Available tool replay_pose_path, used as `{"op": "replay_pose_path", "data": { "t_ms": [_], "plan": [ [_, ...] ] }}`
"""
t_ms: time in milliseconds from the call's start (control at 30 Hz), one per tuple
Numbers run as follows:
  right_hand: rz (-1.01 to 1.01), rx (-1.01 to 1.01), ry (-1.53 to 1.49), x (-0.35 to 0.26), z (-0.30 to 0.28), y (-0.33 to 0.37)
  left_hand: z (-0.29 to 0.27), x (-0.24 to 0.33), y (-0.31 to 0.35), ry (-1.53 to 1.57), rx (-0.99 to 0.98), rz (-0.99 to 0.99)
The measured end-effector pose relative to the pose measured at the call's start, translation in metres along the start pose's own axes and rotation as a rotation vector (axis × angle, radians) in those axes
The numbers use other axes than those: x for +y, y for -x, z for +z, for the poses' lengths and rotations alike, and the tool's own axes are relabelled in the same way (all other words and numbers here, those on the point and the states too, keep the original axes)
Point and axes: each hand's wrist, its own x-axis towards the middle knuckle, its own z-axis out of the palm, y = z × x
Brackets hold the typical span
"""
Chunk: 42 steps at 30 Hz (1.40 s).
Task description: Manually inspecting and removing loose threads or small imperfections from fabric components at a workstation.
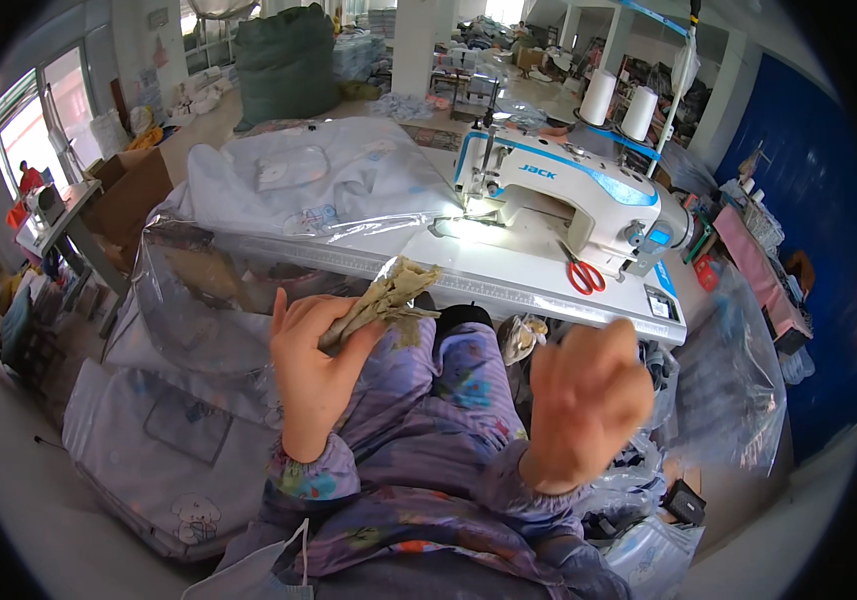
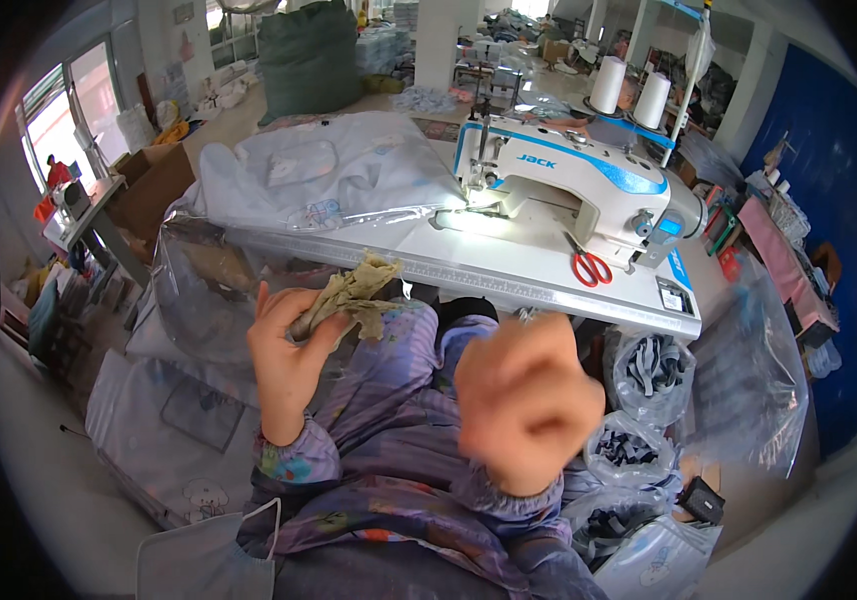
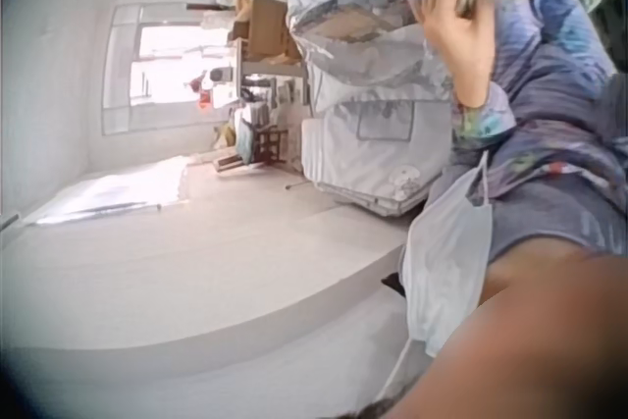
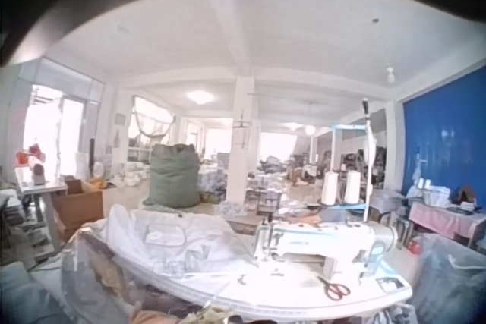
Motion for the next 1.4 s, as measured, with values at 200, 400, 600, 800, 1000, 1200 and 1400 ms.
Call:
{"op": "replay_pose_path", "data": {
  "t_ms": [200, 400, 600, 800, 1000, 1200, 1400],
  "plan": [
    [0.393, -0.175, 0.871, 0.030, -0.027, -0.012, 0.000, 0.006, 0.001, -0.018, 0.010, 0.022],
    [0.309, -0.306, 0.967, 0.046, -0.024, -0.001, 0.002, 0.006, 0.001, -0.058, 0.035, 0.018],
    [0.208, -0.496, 1.120, 0.058, -0.019, 0.000, 0.003, 0.000, 0.001, -0.083, 0.065, -0.008],
    [0.079, -0.416, 1.187, 0.076, -0.022, 0.005, 0.003, 0.001, 0.001, -0.037, 0.025, -0.036],
    [0.123, -0.312, 1.142, 0.080, -0.026, 0.005, 0.006, -0.014, 0.002, 0.255, -0.064, -0.218],
    [0.167, -0.265, 1.079, 0.081, -0.030, 0.002, 0.007, -0.010, 0.001, 0.534, -0.101, -0.404],
    [0.217, -0.165, 1.032, 0.076, -0.026, 0.001, 0.004, -0.007, -0.001, 0.727, -0.071, -0.488]
  ]
}}
